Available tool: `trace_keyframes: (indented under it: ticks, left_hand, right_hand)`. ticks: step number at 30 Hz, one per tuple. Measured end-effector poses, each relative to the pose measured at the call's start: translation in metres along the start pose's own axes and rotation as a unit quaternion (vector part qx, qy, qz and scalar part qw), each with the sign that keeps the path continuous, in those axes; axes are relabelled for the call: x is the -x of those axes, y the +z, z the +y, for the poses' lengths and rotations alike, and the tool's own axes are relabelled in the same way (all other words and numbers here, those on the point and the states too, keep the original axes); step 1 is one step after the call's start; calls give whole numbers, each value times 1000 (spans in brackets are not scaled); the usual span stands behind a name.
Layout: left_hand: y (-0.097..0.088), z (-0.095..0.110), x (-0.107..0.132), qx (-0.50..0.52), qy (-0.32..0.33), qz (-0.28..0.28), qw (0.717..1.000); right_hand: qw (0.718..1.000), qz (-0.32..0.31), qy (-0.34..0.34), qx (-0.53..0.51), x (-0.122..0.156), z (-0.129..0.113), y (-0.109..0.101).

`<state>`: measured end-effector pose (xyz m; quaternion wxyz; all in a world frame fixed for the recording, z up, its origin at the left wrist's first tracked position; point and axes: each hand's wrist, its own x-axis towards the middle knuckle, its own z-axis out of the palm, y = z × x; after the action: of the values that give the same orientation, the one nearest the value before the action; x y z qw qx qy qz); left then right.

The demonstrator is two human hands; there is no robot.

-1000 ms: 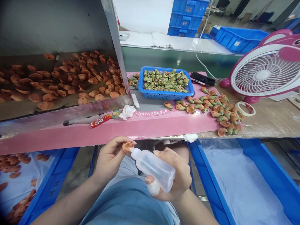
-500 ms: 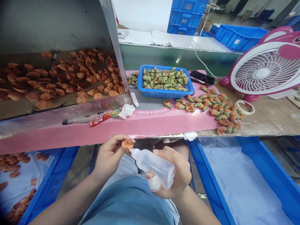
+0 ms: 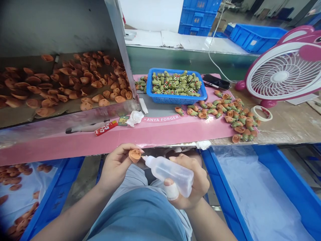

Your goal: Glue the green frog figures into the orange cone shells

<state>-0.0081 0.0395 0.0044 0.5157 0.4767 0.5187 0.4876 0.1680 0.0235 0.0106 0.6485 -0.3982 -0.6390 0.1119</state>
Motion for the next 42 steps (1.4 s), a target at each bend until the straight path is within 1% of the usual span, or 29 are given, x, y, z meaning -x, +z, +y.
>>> trace_keyframes:
  ticks: [7,12,18,21,25,28,34,36,42]
  left_hand:
    - [2,2,1,-3,-3,-14,1000]
    - [2,3,3,-4,-3,-17,1000]
    - [1,4,2,-2,-1,-10,1000]
    - [1,3,1,-1,-4,-13,1000]
    - [0,2,2,-5,-7,-16,1000]
    - [0,2,2,-9,-5,-16,1000]
    - [0,2,1,3,-10,-13,1000]
    - [-1,2,1,3,-6,-7,1000]
    - [-4,-2,1,7,1,-1,1000]
  right_hand:
    - [999,-24,-12,22,-4,-3,5]
    - [999,-30,-9,16,-3,-3,5]
    - [999,-12,-9,39,-2,-3,4]
    - [1000,-4,-10,23,-1,-2,4]
    - [999,-36,-16,-20,-1,-3,4]
    - [998,-57,-23,-19,-3,-5,7]
    - [997,-69,-13,-17,-6,-8,10]
    - [998,-65,-19,-9,-5,-8,9]
    - [997,-78,-16,-6,-4,-4,3]
